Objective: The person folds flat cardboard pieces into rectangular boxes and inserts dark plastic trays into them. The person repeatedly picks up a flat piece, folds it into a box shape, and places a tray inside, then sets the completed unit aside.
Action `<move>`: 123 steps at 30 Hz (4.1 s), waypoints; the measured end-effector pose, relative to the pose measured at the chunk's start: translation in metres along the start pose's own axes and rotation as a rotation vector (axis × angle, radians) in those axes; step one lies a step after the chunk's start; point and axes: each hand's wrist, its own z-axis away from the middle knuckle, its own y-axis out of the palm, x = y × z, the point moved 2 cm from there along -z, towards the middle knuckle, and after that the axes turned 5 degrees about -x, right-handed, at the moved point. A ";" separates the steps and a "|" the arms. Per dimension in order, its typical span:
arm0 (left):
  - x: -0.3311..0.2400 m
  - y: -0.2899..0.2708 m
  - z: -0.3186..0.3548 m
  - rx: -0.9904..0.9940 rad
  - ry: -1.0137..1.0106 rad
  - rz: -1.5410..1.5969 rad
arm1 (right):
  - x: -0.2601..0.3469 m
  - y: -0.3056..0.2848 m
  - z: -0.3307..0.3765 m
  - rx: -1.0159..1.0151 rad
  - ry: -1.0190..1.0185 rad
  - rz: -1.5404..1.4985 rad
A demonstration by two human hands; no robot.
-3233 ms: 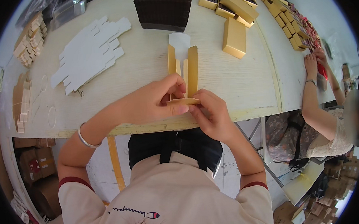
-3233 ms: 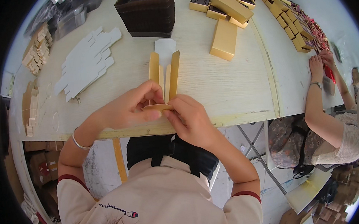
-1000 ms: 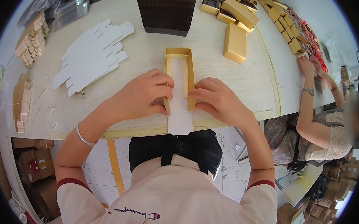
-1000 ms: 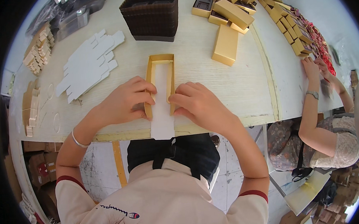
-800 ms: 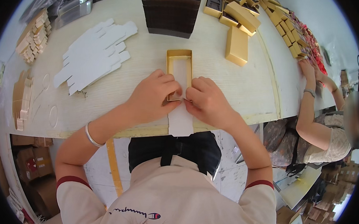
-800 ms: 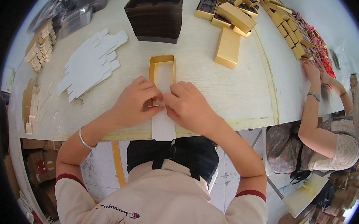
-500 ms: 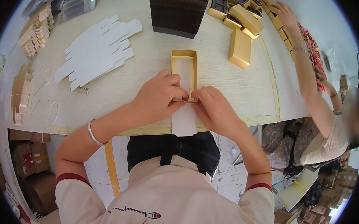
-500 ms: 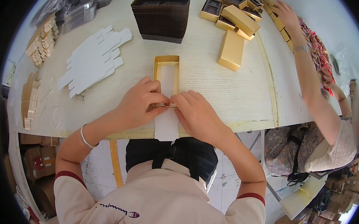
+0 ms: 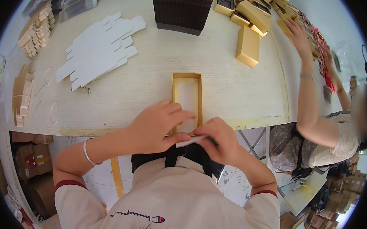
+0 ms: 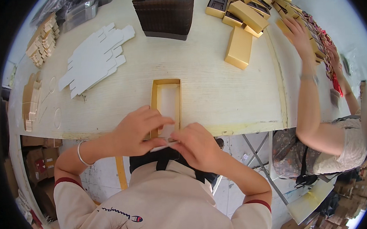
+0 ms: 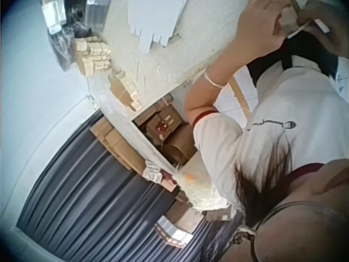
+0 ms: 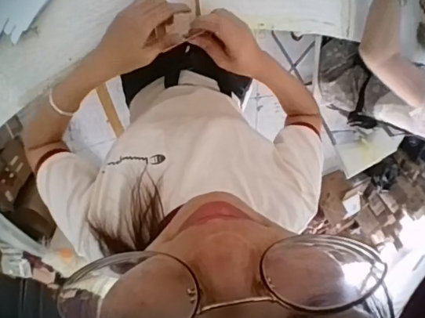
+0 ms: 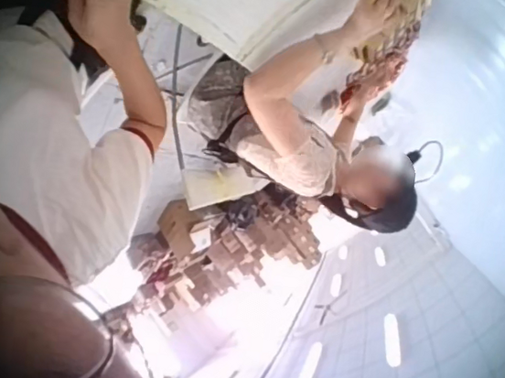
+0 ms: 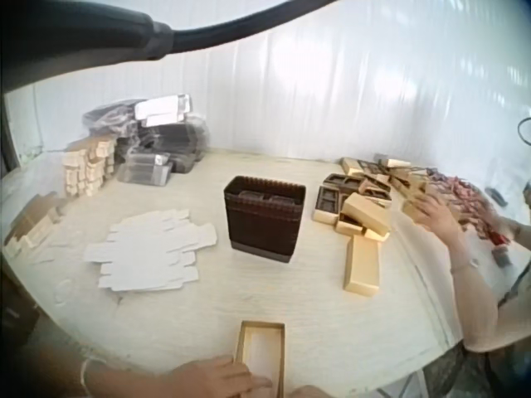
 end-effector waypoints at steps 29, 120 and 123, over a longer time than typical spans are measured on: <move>-0.012 0.027 0.009 -0.505 0.158 -0.178 | -0.006 0.008 -0.012 -0.028 -0.131 0.401; 0.078 -0.057 -0.048 -0.071 -0.044 -0.087 | -0.052 -0.056 -0.102 0.331 -0.076 0.185; 0.075 -0.055 -0.051 -0.072 -0.009 -0.102 | -0.051 -0.045 -0.104 0.367 -0.301 0.409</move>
